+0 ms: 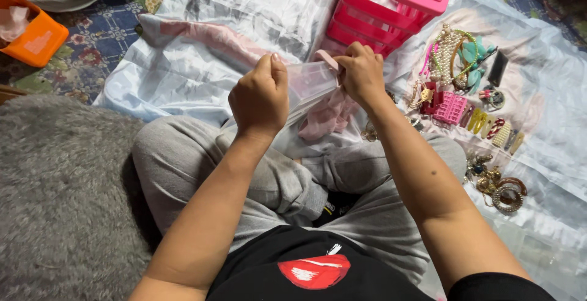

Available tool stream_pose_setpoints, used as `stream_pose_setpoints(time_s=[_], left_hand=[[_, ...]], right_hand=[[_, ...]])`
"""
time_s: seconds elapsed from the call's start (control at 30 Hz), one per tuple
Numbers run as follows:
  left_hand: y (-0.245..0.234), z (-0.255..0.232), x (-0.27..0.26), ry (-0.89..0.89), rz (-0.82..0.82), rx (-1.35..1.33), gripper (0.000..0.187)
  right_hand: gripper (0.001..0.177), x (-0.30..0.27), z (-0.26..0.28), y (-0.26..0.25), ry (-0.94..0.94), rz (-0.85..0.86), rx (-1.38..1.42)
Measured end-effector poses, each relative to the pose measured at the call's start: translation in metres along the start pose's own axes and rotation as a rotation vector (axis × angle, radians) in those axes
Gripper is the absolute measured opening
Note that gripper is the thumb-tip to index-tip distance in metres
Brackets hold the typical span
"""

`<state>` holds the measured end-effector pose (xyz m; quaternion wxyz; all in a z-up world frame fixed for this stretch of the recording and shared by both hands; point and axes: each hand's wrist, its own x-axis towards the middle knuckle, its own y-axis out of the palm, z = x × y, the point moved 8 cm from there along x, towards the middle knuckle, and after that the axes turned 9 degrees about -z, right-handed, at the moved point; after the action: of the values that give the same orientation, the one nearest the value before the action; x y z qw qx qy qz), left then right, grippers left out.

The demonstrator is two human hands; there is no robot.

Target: The person wipes the inside and outside of a clear plastic container with a pink cloth, then wipes a pink plastic box. The person handles the containers and cloth by hand while sitting on the floor.

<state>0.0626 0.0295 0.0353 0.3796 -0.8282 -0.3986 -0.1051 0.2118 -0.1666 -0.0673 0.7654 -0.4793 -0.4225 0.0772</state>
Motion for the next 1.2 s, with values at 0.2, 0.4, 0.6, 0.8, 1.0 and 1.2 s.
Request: stream_pose_setpoints(time_s=[0.2,0.4,0.6,0.8,1.0,1.2], left_hand=[[0.010,-0.018,-0.007,0.055,0.027,-0.037,0.034],[0.011,-0.024,-0.007,0.093,0.009,-0.006,0.033],[0.002,0.000,0.000,0.028,-0.002,0.021,0.034],[0.005,0.016,0.010,-0.024,0.009,0.032,0.038],[-0.001,0.020,0.012,0.039,-0.028,-0.017,0.035],[0.006,0.013,0.004,0.049,0.102,-0.082,0.036]], right_hand=[[0.017,-0.009,-0.036,0.030,0.192,0.133,0.092],[0.018,-0.007,-0.052,0.048,0.367,0.015,0.196],[0.012,-0.011,-0.028,0.029,0.285,0.111,0.246],[0.020,-0.026,0.021,-0.022,0.527,0.198,0.527],[0.018,-0.025,0.084,-0.044,0.390,-0.056,0.646],[0.018,-0.020,-0.005,0.001,0.615,0.200,0.274]])
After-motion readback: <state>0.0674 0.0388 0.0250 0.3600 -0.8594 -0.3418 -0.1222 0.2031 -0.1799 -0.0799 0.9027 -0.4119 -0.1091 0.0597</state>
